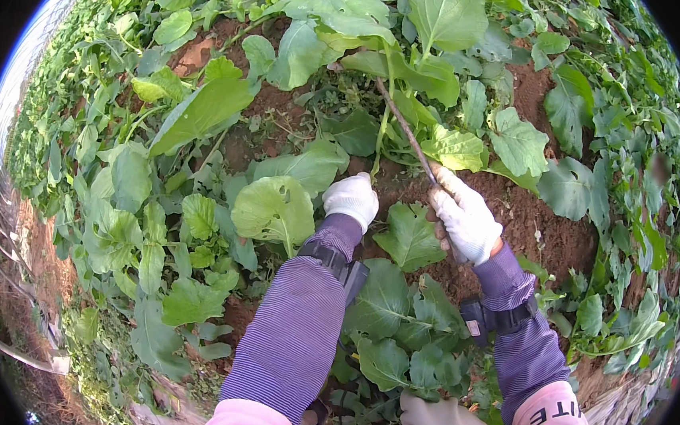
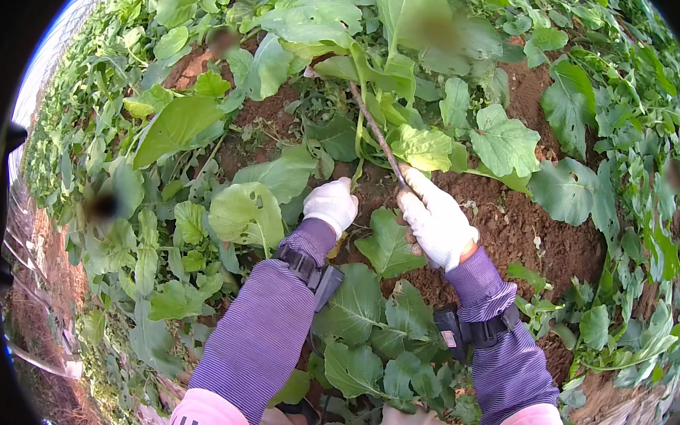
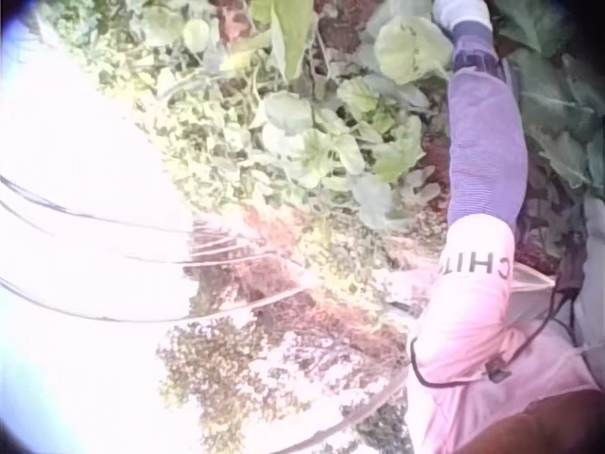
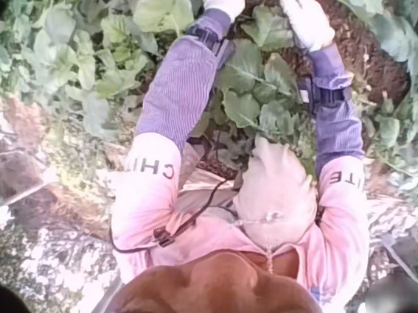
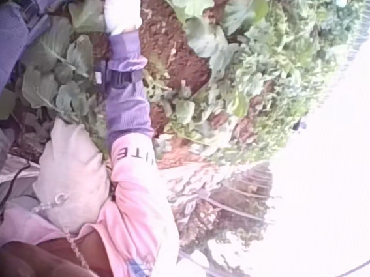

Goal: The person uses a small hand hoe to loosen soil and remove weeds around leafy green plants in a garden bed. They repeatedly scrape the soil surface, pull out weeds by hand, and move between adjacent plants to clear the area.

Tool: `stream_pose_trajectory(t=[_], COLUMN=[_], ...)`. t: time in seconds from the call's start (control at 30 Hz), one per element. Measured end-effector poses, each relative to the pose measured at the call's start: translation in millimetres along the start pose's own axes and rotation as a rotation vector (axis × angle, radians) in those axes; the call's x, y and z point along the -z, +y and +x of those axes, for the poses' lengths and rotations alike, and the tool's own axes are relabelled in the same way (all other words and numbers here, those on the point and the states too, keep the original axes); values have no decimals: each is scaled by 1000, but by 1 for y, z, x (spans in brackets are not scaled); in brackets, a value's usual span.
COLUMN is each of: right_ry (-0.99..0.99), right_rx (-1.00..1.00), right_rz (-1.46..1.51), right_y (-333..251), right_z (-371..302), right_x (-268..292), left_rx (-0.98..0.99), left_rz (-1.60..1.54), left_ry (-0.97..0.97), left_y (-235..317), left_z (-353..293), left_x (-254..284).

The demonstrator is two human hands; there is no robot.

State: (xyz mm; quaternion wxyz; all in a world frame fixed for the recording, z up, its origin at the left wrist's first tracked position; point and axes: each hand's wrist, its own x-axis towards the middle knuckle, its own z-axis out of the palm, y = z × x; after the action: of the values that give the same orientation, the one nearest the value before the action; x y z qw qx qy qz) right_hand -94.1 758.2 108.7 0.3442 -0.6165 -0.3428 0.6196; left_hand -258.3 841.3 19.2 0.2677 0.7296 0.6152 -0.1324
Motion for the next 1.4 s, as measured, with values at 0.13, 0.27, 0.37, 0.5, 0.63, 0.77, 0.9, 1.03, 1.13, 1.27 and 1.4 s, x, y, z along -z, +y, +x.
stream_pose_trajectory(t=[0.13,0.27,0.37,0.5,0.63,0.77,0.9,1.03,1.13,1.27,1.4], right_ry=[29,8,51,53,29,50,65,91,75,69,61], right_rx=[-23,20,-31,-29,-17,-2,2,-55,-27,-7,28], right_rz=[20,13,-10,-20,3,22,-3,19,-2,-32,-17], right_y=[-2,-1,0,-3,-4,-1,1,1,-3,-2,1], right_z=[2,7,5,5,5,7,9,14,15,18,20], right_x=[-1,-6,-3,0,5,4,4,-1,-6,-8,-9], left_rx=[-437,-277,-122,-150,-188,-177,-296,-564,-499,-120,26], left_rz=[-39,201,141,157,215,19,-119,-3,-136,-1207,-2094], left_ry=[-559,47,250,392,252,278,348,518,638,769,774], left_y=[-12,-44,-42,-56,-64,-82,-104,-108,-117,-144,-164], left_z=[-19,11,43,73,79,58,13,-23,-39,-31,-25], left_x=[18,21,29,17,16,31,51,68,80,86,103])
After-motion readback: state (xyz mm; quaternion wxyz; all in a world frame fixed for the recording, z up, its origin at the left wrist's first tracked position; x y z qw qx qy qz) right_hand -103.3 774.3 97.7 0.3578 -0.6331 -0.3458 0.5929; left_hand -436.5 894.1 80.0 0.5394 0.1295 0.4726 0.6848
